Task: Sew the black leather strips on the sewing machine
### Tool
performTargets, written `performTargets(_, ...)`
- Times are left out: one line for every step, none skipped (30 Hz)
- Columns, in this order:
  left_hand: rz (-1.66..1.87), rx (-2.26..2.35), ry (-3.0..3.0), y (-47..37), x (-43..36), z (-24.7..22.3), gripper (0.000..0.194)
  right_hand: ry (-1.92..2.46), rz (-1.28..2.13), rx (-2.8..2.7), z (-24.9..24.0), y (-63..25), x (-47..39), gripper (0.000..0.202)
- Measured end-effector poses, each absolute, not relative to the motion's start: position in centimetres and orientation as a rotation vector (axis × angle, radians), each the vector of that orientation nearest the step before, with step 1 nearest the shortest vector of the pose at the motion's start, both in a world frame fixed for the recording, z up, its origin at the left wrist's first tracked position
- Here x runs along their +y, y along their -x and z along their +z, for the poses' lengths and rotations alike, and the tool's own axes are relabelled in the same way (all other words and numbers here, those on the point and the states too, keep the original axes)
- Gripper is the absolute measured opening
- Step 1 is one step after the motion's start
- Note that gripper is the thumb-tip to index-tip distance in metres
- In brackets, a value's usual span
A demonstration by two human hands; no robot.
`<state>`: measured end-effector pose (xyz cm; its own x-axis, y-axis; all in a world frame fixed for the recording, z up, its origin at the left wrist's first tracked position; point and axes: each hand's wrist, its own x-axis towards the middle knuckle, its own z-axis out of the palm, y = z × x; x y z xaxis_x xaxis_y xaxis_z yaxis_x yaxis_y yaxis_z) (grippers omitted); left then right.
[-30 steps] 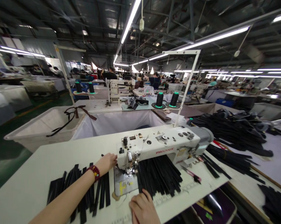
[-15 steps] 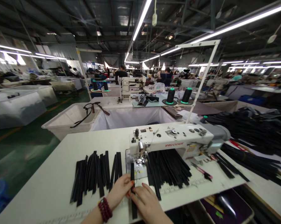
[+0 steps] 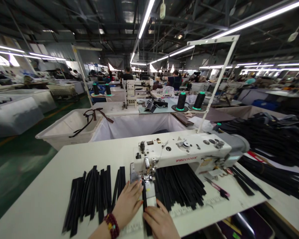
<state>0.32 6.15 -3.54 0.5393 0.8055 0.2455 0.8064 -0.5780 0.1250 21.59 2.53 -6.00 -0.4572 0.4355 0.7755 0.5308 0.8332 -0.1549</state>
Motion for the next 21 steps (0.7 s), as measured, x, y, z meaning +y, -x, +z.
performTargets(-0.417,-1.44,2.762,-0.3,6.1,-3.5,0.045,0.687,-0.146,-2.158,-6.1,-21.7,2.6,0.031)
performTargets(-0.402,-1.44,2.769,-0.2,6.0,-3.4,0.045,0.671,-0.155,-2.199,-6.2,-21.9,2.7,0.029)
performTargets(-0.393,-1.439,2.776,-0.2,6.0,-3.3,0.044,0.672,-0.159,-2.229,-6.3,-22.1,2.7,0.028)
performTargets(-0.388,-1.443,2.782,-0.2,5.9,-3.1,0.044,0.689,-0.16,-2.248,-6.4,-22.2,2.7,0.027)
performTargets(-0.386,-1.459,2.783,-0.2,5.9,-3.0,0.045,0.719,-0.156,-2.263,-6.4,-22.4,2.8,0.028)
performTargets(-0.385,-1.482,2.783,-0.3,6.0,-2.9,0.045,0.755,-0.147,-2.277,-6.4,-22.5,2.8,0.03)
performTargets(-0.383,-1.509,2.782,-0.4,6.1,-2.8,0.045,0.794,-0.135,-2.289,-6.3,-22.6,2.8,0.033)
performTargets(-0.379,-1.536,2.783,-0.5,6.2,-2.7,0.045,0.825,-0.121,-2.303,-6.3,-22.6,2.8,0.036)
performTargets(-0.371,-1.559,2.785,-0.7,6.3,-2.5,0.045,0.848,-0.104,-2.318,-6.2,-22.7,2.7,0.039)
performTargets(-0.363,-1.579,2.789,-0.8,6.4,-2.4,0.045,0.863,-0.086,-2.335,-6.1,-22.7,2.7,0.043)
performTargets(-0.355,-1.59,2.795,-0.8,6.6,-2.3,0.046,0.876,-0.068,-2.346,-6.0,-22.7,2.7,0.046)
performTargets(-0.346,-1.599,2.801,-0.9,6.7,-2.2,0.046,0.886,-0.053,-2.353,-5.9,-22.7,2.6,0.049)
performTargets(-0.338,-1.605,2.804,-0.9,6.8,-2.2,0.046,0.896,-0.042,-2.354,-5.7,-22.6,2.6,0.051)
performTargets(-0.336,-1.608,2.806,-0.9,6.9,-2.2,0.046,0.904,-0.035,-2.351,-5.6,-22.6,2.5,0.053)
performTargets(-0.342,-1.607,2.804,-0.9,6.9,-2.2,0.046,0.913,-0.03,-2.344,-5.5,-22.6,2.5,0.055)
performTargets(-0.353,-1.6,2.802,-0.8,7.0,-2.3,0.046,0.92,-0.026,-2.34,-5.4,-22.5,2.4,0.056)
performTargets(-0.364,-1.592,2.798,-0.8,7.0,-2.4,0.046,0.925,-0.022,-2.341,-5.3,-22.5,2.4,0.057)
performTargets(-0.375,-1.582,2.793,-0.8,7.1,-2.5,0.046,0.925,-0.017,-2.346,-5.2,-22.5,2.4,0.058)
performTargets(-0.386,-1.573,2.788,-0.7,7.1,-2.6,0.046,0.924,-0.013,-2.353,-5.2,-22.5,2.3,0.059)
performTargets(-0.394,-1.567,2.783,-0.7,7.1,-2.8,0.045,0.922,-0.01,-2.359,-5.1,-22.5,2.3,0.06)
performTargets(-0.396,-1.565,2.778,-0.7,7.1,-2.8,0.045,0.924,-0.007,-2.363,-5.1,-22.5,2.3,0.06)
